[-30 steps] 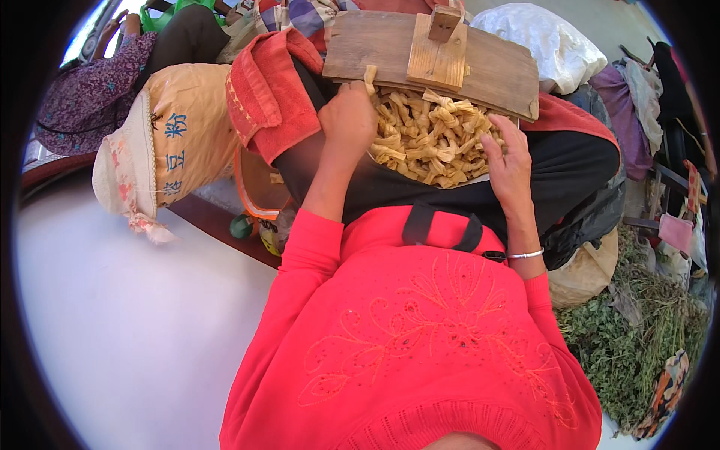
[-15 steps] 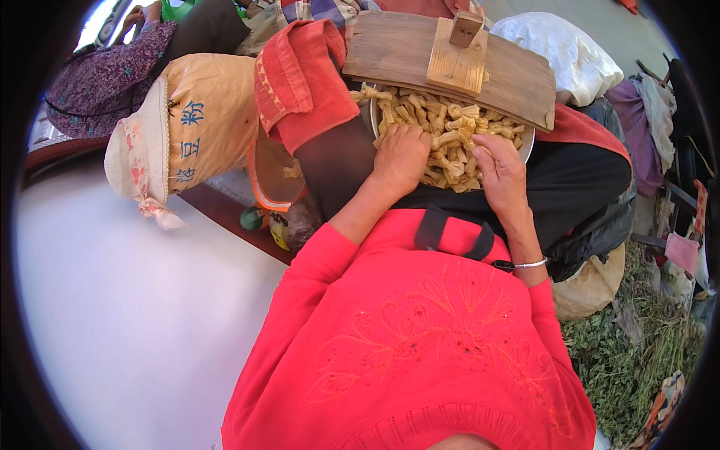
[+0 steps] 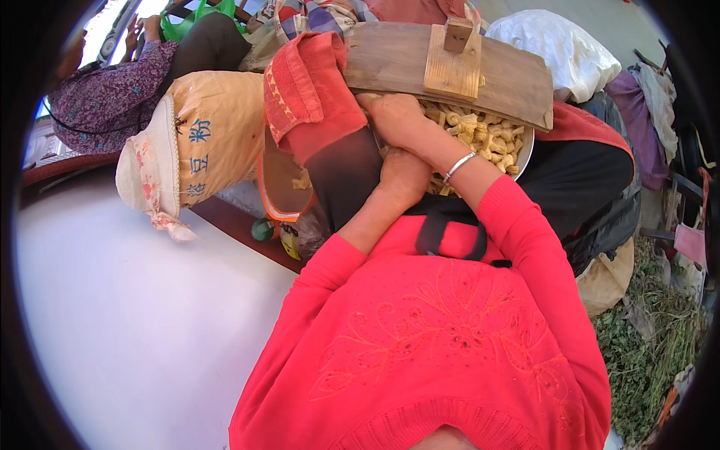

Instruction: The person folds and splits thin bamboo strips over a wooden jig while sitting among other people performing similar tasks, placing the resulting pieces into a metal bowl.

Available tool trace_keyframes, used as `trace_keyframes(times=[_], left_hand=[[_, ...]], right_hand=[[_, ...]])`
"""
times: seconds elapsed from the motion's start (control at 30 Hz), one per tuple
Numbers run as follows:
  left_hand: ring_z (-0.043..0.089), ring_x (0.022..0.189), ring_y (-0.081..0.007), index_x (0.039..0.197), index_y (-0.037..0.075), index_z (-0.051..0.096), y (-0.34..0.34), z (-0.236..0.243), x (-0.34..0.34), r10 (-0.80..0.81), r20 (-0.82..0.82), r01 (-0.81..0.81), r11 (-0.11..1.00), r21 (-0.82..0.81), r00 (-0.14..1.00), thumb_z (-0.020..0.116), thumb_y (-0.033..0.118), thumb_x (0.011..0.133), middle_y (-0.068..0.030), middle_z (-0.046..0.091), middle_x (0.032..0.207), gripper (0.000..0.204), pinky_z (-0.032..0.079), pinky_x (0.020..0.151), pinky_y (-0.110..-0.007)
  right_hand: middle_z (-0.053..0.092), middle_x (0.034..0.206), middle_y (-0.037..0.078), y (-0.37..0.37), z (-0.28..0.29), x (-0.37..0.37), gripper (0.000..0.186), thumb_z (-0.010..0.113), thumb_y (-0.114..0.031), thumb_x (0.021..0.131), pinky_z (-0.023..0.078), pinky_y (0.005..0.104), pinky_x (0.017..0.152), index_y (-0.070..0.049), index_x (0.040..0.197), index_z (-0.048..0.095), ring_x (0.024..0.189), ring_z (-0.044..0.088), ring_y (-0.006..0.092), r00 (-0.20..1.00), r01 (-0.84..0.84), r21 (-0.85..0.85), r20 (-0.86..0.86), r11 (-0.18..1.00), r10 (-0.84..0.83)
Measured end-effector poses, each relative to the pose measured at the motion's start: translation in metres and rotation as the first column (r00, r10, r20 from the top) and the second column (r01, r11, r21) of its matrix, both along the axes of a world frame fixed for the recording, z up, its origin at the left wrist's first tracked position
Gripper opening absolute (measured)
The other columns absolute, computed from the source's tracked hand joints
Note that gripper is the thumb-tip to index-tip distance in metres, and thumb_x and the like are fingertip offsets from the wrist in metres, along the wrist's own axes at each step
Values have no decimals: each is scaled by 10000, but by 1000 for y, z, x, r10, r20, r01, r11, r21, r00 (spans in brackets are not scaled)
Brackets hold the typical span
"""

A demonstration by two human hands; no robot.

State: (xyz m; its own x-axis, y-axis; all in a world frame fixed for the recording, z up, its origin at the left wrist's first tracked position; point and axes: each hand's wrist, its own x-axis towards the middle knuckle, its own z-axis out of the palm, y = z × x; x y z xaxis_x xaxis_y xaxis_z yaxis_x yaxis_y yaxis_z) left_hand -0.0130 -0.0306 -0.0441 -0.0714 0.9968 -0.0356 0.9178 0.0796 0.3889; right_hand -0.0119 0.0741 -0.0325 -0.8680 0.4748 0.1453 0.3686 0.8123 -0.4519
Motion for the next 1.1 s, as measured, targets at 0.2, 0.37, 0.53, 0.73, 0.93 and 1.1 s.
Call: trace_keyframes(times=[0.2, 0.37, 0.53, 0.73, 0.93, 1.1], left_hand=[[582, 958, -312, 884, 16, 630, -18, 15, -7, 78, -188, -9, 939, 344, 979, 585, 52, 723, -138, 626, 952, 171, 467, 838, -407], [585, 900, -311, 826, 30, 578, -36, 37, -9, 61, -37, -44, 928, 370, 997, 600, 59, 739, -116, 616, 878, 94, 458, 771, -420], [603, 688, -348, 816, 47, 573, -20, 57, 23, -81, 406, -66, 940, 335, 910, 579, 136, 864, -144, 598, 719, 102, 468, 595, -435], [607, 642, -347, 781, 61, 601, 8, 113, 33, -161, 422, 24, 950, 311, 892, 595, 252, 882, -133, 607, 682, 216, 469, 547, -433], [620, 596, -318, 757, 64, 655, 46, 197, 23, -375, 176, 255, 843, 474, 910, 559, 271, 863, -136, 611, 621, 251, 479, 542, -403], [594, 650, -228, 843, 12, 670, 80, 236, -7, -502, 155, 393, 804, 446, 851, 612, 146, 835, -120, 615, 700, 146, 484, 640, -350]], right_hand=[[641, 763, 177, 10, 13, 55, 223, 565, -225, 870, 480, 463, 644, -138, 1072, 600, 733, 617, 374, 995, 25, -107, -89, 994, -35], [644, 799, 135, -19, 53, 116, 309, 623, -154, 854, 498, 369, 688, -84, 1153, 600, 758, 630, 305, 945, 67, -561, -230, 825, -232], [630, 764, 104, -44, 57, 155, 176, 603, -161, 910, 482, 295, 655, -16, 1003, 636, 695, 610, 200, 892, 109, -518, -326, 848, -313], [554, 679, -5, -37, 92, 186, 327, 558, -307, 962, 386, 195, 544, 5, 935, 654, 607, 480, 52, 768, 153, -691, -366, 706, -525], [590, 714, -15, 9, 135, 188, 353, 493, -290, 988, 362, 179, 522, 26, 943, 644, 593, 476, 33, 626, -37, -787, -499, 616, -600], [561, 702, -20, 29, 137, 188, 208, 520, -114, 944, 410, 217, 542, 65, 942, 627, 607, 512, 50, 821, 13, -442, -507, 897, -262]])
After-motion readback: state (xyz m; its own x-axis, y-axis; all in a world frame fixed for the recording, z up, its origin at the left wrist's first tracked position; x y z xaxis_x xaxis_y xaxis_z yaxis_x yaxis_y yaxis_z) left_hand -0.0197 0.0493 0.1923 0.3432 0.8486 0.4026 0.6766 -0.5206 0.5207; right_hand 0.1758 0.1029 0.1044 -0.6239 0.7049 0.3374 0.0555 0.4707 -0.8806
